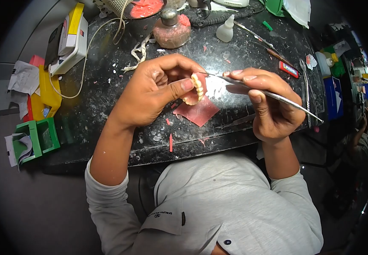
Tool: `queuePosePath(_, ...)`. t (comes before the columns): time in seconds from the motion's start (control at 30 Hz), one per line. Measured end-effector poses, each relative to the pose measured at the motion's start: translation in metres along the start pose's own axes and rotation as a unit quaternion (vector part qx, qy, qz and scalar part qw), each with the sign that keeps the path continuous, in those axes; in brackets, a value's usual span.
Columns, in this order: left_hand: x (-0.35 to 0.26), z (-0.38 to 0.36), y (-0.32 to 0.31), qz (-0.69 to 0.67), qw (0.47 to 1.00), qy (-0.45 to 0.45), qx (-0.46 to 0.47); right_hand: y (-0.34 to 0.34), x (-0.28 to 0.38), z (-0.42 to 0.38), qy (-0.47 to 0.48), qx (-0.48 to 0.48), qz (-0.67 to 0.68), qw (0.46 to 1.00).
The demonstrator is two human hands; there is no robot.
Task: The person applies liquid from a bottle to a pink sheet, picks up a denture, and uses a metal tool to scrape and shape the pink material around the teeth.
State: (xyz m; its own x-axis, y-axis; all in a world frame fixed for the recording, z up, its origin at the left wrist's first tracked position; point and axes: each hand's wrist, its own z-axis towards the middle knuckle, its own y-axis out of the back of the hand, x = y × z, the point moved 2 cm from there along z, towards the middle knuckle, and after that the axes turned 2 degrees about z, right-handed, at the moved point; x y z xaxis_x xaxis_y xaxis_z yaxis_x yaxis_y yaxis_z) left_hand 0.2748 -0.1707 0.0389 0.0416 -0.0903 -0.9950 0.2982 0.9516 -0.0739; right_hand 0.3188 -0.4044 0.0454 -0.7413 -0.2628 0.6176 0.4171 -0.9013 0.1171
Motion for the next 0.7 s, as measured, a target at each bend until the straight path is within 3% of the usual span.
queuePosePath(0.7,0.0013,-0.0003,0.0005,-0.006,1.0,0.019,0.002,-0.0032,0.0009,-0.0014,-0.027,0.001,-0.018,0.999)
